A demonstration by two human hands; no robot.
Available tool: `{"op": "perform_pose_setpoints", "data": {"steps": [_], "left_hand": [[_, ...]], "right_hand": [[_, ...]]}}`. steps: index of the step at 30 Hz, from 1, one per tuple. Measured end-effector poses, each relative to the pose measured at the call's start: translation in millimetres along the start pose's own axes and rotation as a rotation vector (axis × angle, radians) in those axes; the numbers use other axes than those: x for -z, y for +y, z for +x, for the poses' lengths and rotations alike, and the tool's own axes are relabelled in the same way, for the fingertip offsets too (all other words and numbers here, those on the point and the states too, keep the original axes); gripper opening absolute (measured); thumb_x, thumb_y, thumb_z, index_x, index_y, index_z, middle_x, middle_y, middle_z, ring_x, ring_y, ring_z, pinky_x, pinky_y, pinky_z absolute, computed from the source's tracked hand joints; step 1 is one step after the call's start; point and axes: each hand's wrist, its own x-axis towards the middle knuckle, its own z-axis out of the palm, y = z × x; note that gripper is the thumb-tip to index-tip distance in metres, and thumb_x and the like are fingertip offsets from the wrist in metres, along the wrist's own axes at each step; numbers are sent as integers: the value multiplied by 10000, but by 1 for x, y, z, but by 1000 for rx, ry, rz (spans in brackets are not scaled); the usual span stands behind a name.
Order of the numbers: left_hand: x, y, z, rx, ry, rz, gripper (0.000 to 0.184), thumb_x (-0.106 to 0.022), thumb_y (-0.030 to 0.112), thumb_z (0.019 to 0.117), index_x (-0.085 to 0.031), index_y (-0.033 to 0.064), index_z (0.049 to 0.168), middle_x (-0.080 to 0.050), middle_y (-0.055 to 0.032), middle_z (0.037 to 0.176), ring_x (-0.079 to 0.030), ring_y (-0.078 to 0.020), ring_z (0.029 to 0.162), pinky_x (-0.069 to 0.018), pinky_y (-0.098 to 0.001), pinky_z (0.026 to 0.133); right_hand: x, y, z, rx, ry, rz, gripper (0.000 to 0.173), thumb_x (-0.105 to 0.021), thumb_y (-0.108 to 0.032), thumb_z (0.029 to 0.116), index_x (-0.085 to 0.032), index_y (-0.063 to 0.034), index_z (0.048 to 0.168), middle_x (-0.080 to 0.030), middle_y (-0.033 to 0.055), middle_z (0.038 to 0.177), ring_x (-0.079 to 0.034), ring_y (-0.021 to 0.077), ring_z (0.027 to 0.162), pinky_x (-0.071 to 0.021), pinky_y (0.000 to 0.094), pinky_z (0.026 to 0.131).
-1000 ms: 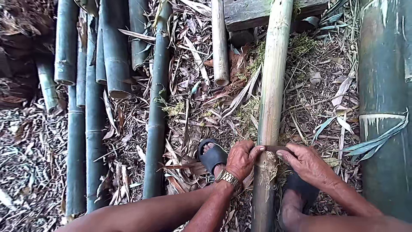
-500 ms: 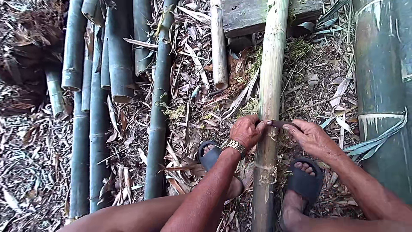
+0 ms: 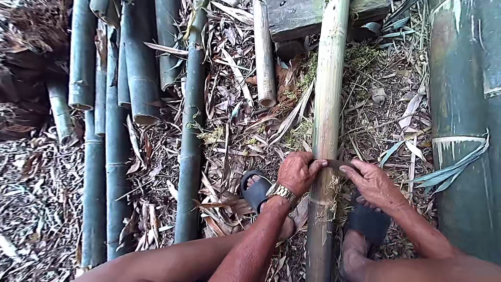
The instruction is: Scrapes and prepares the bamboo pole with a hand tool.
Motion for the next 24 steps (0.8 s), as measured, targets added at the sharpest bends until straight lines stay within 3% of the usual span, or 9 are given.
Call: {"op": "perform_pose_setpoints", "data": {"steps": [3, 5, 10, 13, 16, 17, 20, 24], "left_hand": [[-21, -8, -38, 104, -126, 2, 511, -534, 565, 1022, -709, 106, 879, -681, -63, 871, -670, -249, 938, -542, -477, 867], [-27, -7, -71, 173, -260, -10, 599, -452, 599, 1040, -725, 70, 976, -708, -100, 969, -673, -265, 1037, -510, -474, 968], [-26, 0, -93, 251, -398, -49, 612, -435, 586, 1051, -700, 35, 1026, -700, -152, 1025, -670, -304, 1057, -504, -503, 970], [-7, 3, -79, 286, -442, -93, 556, -518, 572, 1029, -695, 61, 1154, -687, -147, 1114, -658, -291, 1090, -503, -503, 1000], [6, -4, -65, 325, -360, -108, 560, -589, 564, 998, -661, 98, 1300, -678, -124, 1163, -657, -272, 1076, -508, -500, 1004], [10, -6, -61, 336, -348, -113, 560, -597, 551, 999, -645, 98, 1325, -676, -126, 1176, -658, -272, 1083, -507, -495, 1012], [20, -6, -54, 329, -389, -122, 551, -597, 507, 1014, -613, 77, 1360, -669, -149, 1194, -652, -293, 1105, -497, -502, 1024], [27, -3, -49, 278, -400, -119, 522, -597, 478, 1022, -622, 69, 1346, -663, -153, 1222, -649, -287, 1131, -490, -497, 1045]], "right_hand": [[-26, 28, -37, 27, -76, 39, 406, -533, -517, 1034, -660, -157, 895, -577, -14, 696, -575, 121, 635, -504, 364, 611], [-36, 40, -59, 95, -140, 40, 485, -518, -551, 1033, -678, -113, 901, -588, 13, 724, -578, 127, 682, -498, 361, 661], [-22, 41, -61, 187, -284, -30, 514, -499, -557, 1042, -665, -94, 892, -594, 50, 735, -588, 171, 703, -498, 401, 677], [5, 34, -48, 174, -240, -54, 476, -513, -559, 1034, -666, -135, 881, -579, 4, 724, -571, 126, 679, -484, 359, 645], [48, 16, -36, 109, -142, -96, 340, -535, -452, 1053, -703, -181, 935, -662, -42, 756, -643, 71, 658, -568, 299, 629], [63, 9, -33, 108, -82, -131, 327, -541, -439, 1051, -696, -183, 921, -626, -38, 723, -598, 86, 634, -516, 325, 612], [109, -19, -24, 128, 36, -253, 305, -558, -379, 1060, -667, -156, 883, -560, -7, 649, -537, 128, 566, -463, 372, 546], [164, -70, -17, 117, 11, -457, 259, -573, -305, 1060, -658, -131, 888, -571, 16, 662, -554, 153, 586, -475, 401, 569]]}}
